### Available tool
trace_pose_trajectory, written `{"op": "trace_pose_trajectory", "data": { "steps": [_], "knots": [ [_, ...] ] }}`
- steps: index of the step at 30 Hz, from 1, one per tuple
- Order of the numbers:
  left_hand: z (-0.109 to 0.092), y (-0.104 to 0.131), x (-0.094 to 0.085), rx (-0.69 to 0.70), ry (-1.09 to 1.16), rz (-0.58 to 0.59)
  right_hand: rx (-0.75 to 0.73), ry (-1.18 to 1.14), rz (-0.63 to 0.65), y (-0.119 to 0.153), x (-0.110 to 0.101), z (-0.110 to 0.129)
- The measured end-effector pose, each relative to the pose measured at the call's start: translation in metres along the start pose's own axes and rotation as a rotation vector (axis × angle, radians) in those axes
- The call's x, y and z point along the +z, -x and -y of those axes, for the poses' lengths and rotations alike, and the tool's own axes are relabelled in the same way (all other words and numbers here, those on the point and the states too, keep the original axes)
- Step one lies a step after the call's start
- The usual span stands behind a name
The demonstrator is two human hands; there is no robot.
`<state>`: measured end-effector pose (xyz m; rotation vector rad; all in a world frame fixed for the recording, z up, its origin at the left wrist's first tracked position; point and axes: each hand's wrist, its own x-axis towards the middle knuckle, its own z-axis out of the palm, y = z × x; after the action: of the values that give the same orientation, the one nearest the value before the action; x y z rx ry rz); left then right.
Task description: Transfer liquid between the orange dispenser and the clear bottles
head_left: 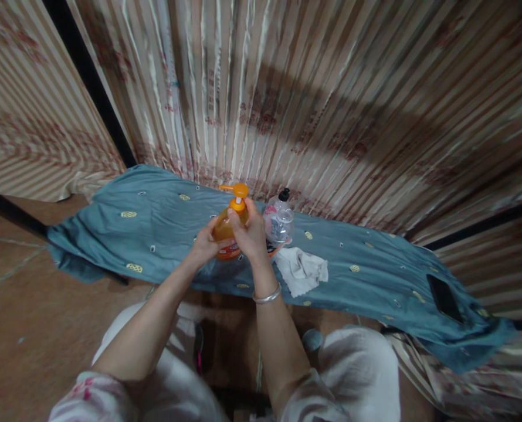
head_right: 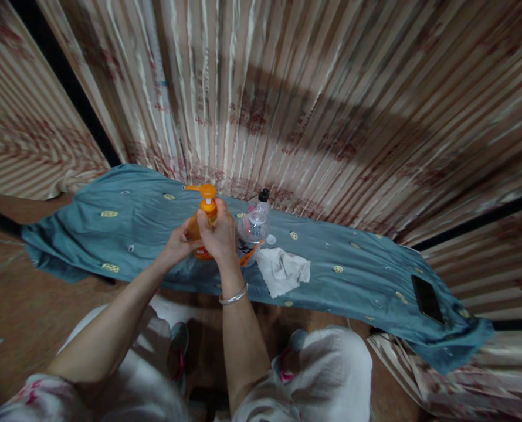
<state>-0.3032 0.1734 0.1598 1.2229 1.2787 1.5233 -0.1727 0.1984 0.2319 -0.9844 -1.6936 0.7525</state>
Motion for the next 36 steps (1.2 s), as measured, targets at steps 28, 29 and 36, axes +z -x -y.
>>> {"op": "trace_pose_trajectory", "data": {
  "steps": [28,29,36],
  "knots": [
    [0.001,0.000,0.001,-0.016,0.033,0.013,0.043,0.041,-0.071,-0.005,0.002,-0.002],
    [0.001,0.000,0.001,-0.011,0.029,0.011,0.011,0.031,-0.038,-0.004,0.001,-0.002],
    [-0.002,0.001,0.002,-0.034,0.061,0.000,0.017,0.085,-0.042,-0.006,-0.001,-0.002]
  ]
}}
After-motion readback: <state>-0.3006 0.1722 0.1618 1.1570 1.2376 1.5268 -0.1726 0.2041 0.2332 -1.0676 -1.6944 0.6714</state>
